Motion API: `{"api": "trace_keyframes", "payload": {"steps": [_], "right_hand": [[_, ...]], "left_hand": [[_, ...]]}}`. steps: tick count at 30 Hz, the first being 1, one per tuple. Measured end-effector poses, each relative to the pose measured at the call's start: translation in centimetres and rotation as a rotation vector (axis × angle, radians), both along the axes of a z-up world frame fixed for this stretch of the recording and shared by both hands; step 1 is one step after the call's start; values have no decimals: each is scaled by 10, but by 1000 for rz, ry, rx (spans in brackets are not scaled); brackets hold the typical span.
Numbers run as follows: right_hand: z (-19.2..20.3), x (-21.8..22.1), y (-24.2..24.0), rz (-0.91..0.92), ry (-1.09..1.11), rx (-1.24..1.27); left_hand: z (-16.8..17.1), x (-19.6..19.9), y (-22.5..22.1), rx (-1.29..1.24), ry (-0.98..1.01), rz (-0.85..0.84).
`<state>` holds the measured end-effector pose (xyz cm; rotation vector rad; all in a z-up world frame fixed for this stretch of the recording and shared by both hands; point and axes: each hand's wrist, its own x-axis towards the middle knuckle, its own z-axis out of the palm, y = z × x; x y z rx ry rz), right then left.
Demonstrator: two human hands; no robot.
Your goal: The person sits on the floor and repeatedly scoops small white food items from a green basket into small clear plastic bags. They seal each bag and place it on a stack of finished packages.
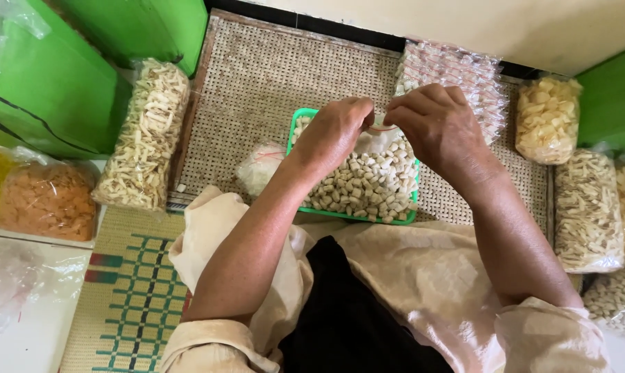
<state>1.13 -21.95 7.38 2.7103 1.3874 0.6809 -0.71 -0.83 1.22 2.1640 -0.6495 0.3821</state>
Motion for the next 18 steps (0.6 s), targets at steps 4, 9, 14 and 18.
{"api": "trace_keyframes", "payload": {"steps": [4,9,14,18], "right_hand": [[3,0,-2,-29,2,-11],[7,3,-2,-46,465,178],[-4,4,-3,-60,723,350],[-30,16,-5,12,710,467]], "left_hand": [[-1,-1,0,-23,27,-3],[4,-2,4,-12,-9,-4],[-1,1,5,-107,17,-45],[-1,-2,6,-134,20,-37]]}}
